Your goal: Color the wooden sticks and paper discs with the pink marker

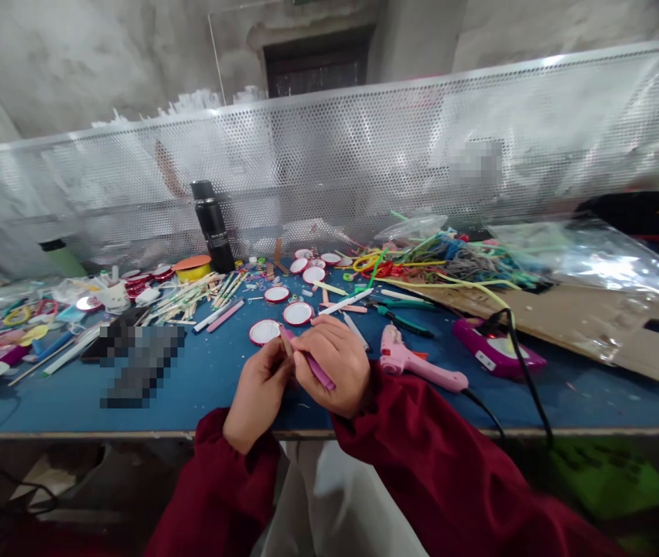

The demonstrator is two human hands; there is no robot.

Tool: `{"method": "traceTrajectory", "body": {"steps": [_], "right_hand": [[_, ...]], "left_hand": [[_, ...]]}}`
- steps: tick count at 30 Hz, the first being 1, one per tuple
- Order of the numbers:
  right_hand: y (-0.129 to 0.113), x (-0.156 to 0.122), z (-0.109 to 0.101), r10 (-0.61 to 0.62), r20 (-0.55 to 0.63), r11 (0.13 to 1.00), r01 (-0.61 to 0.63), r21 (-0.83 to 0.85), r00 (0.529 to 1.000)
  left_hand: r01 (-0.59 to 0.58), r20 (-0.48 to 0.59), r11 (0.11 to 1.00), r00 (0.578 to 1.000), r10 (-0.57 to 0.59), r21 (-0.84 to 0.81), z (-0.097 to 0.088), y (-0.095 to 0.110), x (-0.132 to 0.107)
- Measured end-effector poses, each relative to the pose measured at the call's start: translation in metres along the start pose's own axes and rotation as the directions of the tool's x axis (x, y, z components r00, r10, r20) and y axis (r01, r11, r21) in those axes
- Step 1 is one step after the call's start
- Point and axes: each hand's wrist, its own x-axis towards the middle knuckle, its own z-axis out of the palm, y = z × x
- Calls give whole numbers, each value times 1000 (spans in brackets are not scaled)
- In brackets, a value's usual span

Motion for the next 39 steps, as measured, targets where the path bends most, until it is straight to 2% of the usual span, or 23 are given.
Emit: {"method": "traceTrajectory", "body": {"steps": [13,19,33,39], "right_hand": [[1,0,0,1,-15,1000,-1,2,1000],[2,0,0,-48,5,999,48,25,999],[1,0,0,-6,-17,1000,6,6,1000],[2,-1,1,-14,-10,1000,14,18,1000]], "left_hand": [[3,-14,1000,1000,-3,1,0,2,-1],[-17,-21,1000,1000,18,19,0,2,0],[9,3,1000,1000,-9,22,-1,2,-1],[11,-20,1000,1000,-11,15,0,2,0]]}}
